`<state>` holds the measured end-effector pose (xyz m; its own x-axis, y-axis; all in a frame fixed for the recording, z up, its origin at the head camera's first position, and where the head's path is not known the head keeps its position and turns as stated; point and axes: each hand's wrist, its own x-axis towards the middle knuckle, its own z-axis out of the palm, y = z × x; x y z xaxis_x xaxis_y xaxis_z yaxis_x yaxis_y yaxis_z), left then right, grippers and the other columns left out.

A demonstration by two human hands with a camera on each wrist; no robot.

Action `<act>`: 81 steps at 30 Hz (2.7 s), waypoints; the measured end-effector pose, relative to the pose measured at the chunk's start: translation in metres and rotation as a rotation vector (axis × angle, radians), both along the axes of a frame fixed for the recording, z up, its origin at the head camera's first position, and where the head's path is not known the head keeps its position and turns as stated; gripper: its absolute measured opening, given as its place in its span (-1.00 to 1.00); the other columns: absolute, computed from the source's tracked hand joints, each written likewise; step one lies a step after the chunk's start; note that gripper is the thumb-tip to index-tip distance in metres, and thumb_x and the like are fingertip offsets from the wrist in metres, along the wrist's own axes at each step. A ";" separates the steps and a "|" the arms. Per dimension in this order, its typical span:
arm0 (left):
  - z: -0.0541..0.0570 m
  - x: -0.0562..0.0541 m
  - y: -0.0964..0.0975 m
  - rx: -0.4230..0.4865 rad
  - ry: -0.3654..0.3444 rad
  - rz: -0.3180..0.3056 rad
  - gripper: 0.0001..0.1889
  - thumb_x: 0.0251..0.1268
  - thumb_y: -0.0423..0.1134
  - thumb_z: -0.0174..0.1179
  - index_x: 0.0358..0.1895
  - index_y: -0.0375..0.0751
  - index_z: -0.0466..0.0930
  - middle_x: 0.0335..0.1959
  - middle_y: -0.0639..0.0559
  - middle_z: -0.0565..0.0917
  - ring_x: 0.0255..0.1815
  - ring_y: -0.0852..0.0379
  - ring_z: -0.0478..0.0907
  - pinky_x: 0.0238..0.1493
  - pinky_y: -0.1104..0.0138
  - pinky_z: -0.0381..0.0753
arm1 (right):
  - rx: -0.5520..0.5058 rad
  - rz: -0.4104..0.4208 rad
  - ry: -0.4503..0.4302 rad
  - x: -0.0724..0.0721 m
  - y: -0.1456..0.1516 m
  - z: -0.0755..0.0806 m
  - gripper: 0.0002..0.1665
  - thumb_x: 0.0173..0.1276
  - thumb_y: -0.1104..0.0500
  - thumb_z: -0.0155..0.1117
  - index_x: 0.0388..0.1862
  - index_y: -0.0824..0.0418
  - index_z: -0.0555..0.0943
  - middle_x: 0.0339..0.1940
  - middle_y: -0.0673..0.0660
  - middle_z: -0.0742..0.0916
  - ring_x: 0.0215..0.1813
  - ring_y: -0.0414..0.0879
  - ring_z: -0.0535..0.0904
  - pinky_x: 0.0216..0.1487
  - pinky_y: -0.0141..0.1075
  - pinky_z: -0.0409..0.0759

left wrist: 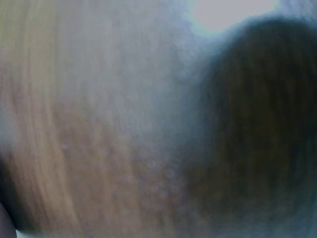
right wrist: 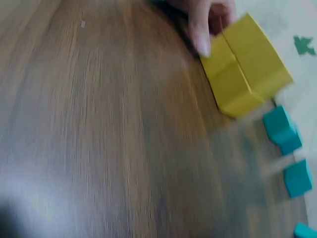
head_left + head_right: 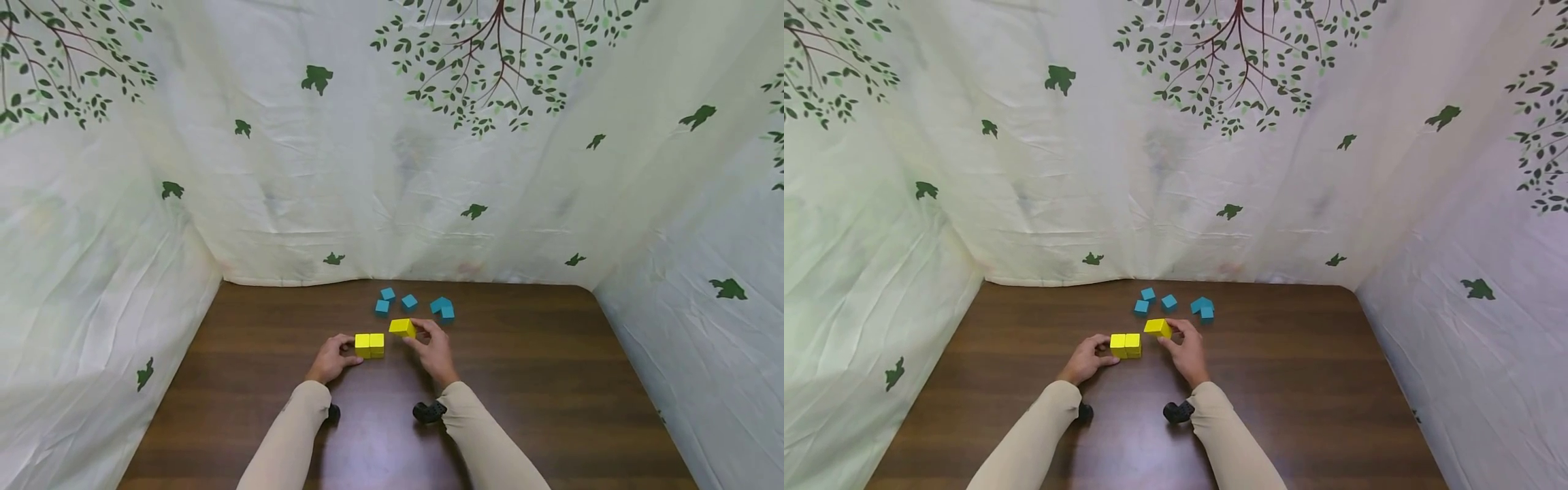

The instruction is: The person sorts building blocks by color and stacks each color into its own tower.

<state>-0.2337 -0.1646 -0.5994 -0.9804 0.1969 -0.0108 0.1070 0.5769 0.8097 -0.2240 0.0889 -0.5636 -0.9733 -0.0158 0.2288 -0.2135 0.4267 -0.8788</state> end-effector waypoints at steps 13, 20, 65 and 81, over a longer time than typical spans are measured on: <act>-0.001 -0.002 0.005 -0.026 -0.076 0.052 -0.56 0.02 -0.30 0.46 0.01 -0.35 0.61 -0.15 -0.09 0.60 -0.09 -0.05 0.47 0.03 0.05 0.47 | 0.050 0.130 -0.016 -0.003 -0.035 0.002 -0.55 0.24 0.27 0.38 0.12 0.27 0.61 -0.02 0.12 0.66 -0.03 0.02 0.57 0.02 -0.10 0.59; -0.002 -0.002 0.005 -0.029 -0.084 0.050 -0.57 0.05 -0.28 0.44 0.01 -0.34 0.61 -0.12 -0.07 0.60 -0.08 -0.04 0.46 0.05 0.05 0.47 | 0.073 0.153 -0.027 -0.005 -0.046 0.003 -0.55 0.23 0.27 0.39 0.12 0.27 0.62 -0.01 0.10 0.67 0.01 0.03 0.58 0.05 -0.10 0.57; -0.007 0.044 0.012 0.208 0.036 0.217 -0.23 -0.02 -0.30 0.49 0.26 -0.40 0.28 -0.02 -0.19 0.56 0.01 -0.11 0.45 0.14 0.03 0.39 | -0.106 0.065 -0.117 0.018 0.017 -0.021 -0.33 0.08 0.35 0.50 0.21 0.38 0.52 0.07 0.33 0.58 0.03 0.21 0.48 -0.05 -0.01 0.54; -0.006 0.093 0.109 0.274 0.257 0.329 -0.88 0.07 -0.24 0.44 -0.39 -0.07 0.66 -0.50 0.21 0.59 -0.43 0.27 0.49 -0.35 0.41 0.45 | -0.078 -0.134 -0.164 0.031 0.112 -0.033 -0.42 0.13 0.31 0.47 0.16 0.33 0.56 0.11 0.30 0.63 0.04 0.15 0.54 -0.01 -0.11 0.54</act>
<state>-0.1408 -0.0553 -0.6052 -0.9551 -0.1614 0.2486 0.1714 0.3835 0.9075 -0.1934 0.2006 -0.5970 -0.9898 0.1276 0.0629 -0.0112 0.3709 -0.9286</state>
